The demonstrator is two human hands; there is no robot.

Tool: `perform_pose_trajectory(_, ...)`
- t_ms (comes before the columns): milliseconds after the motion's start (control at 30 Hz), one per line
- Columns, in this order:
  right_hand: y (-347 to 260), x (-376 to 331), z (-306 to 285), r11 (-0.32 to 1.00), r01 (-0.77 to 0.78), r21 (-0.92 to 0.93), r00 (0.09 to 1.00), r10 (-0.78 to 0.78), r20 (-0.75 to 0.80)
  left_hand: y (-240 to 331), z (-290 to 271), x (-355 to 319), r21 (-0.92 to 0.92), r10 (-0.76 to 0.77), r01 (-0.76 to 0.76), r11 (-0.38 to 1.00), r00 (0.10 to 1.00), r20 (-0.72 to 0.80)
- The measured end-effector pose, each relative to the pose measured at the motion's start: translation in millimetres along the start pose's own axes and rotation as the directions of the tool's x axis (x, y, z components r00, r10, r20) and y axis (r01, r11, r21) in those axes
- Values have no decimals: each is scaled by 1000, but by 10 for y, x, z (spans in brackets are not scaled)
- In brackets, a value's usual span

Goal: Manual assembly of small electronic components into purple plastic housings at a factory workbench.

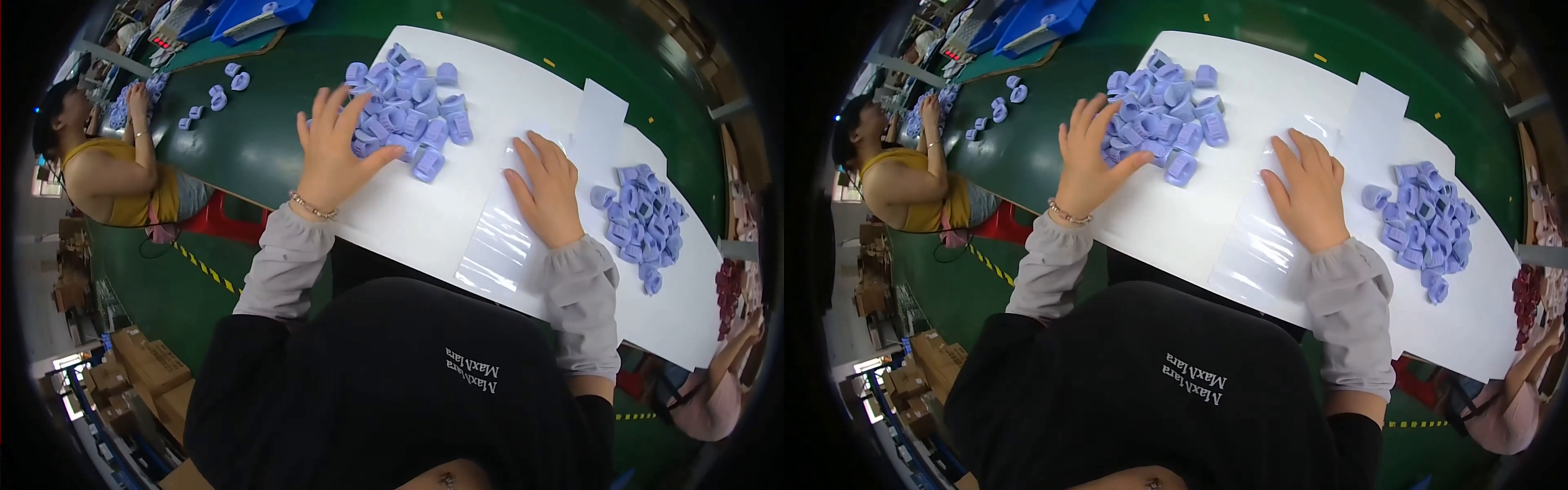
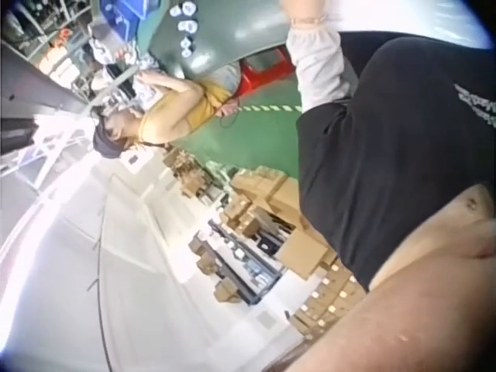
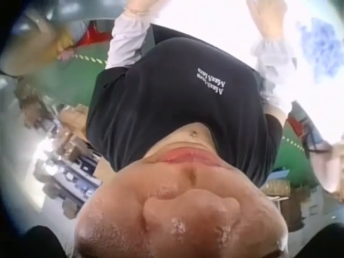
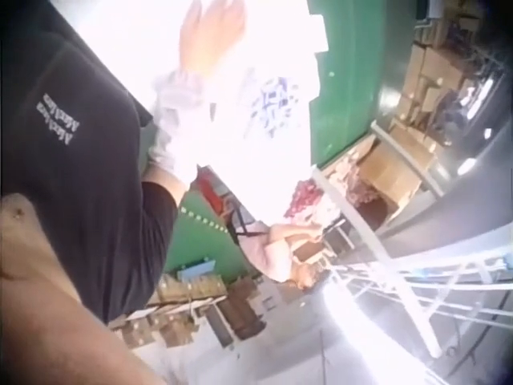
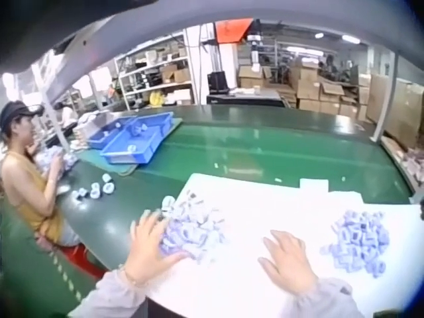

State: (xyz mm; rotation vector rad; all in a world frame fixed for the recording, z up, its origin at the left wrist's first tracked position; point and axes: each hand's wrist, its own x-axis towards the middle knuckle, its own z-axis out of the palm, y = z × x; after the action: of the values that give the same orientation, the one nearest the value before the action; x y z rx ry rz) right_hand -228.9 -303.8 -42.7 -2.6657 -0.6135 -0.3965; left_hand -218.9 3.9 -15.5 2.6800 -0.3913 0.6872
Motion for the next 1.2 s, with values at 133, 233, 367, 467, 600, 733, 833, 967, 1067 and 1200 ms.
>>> perform_pose_trajectory(133, 45, 4, -5, 1000, 11, 10, 1000, -11, -16, 479, -36, 30, -197, 60, -38, 980, 992, 107)
perform_pose_trajectory(233, 73, -3, -48, 995, 22, 99, 997, -15, -71, 588, 132, -8, -143, 91, -62, 988, 974, 206)
perform_pose_trajectory(367, 116, 8, -161, 953, 59, 296, 994, -28, -110, 846, 151, 239, -574, 76, 202, 794, 903, 423)
perform_pose_trajectory(467, 16, -14, -165, 748, 33, 663, 993, 51, -107, 1074, 325, 534, -684, 249, 730, -10, 664, 705)
perform_pose_trajectory(600, 57, -34, -109, 421, -102, 901, 970, 244, -4, 1108, 655, 650, -421, 417, 847, -324, 528, 740)
perform_pose_trajectory(733, 251, -3, -194, 340, -175, 924, 944, 324, 59, 1040, 861, 612, -538, 451, 825, -172, 552, 702)
perform_pose_trajectory(833, 250, 22, -201, 346, -275, 897, 932, 327, 159, 1066, 881, 578, -715, 313, 689, -119, 709, 632)
perform_pose_trajectory(967, 148, 39, -208, 265, -453, 851, 879, 290, 378, 1080, 1006, 475, -909, 229, 416, 36, 882, 412)
perform_pose_trajectory(1067, 131, 23, -145, 410, -282, 867, 944, 278, 176, 1017, 1032, 492, -931, 363, -30, 365, 925, 113)
perform_pose_trajectory(1200, 165, 55, -129, 476, -111, 872, 979, 201, 15, 1006, 1015, 485, -937, 382, 144, 318, 885, 266)
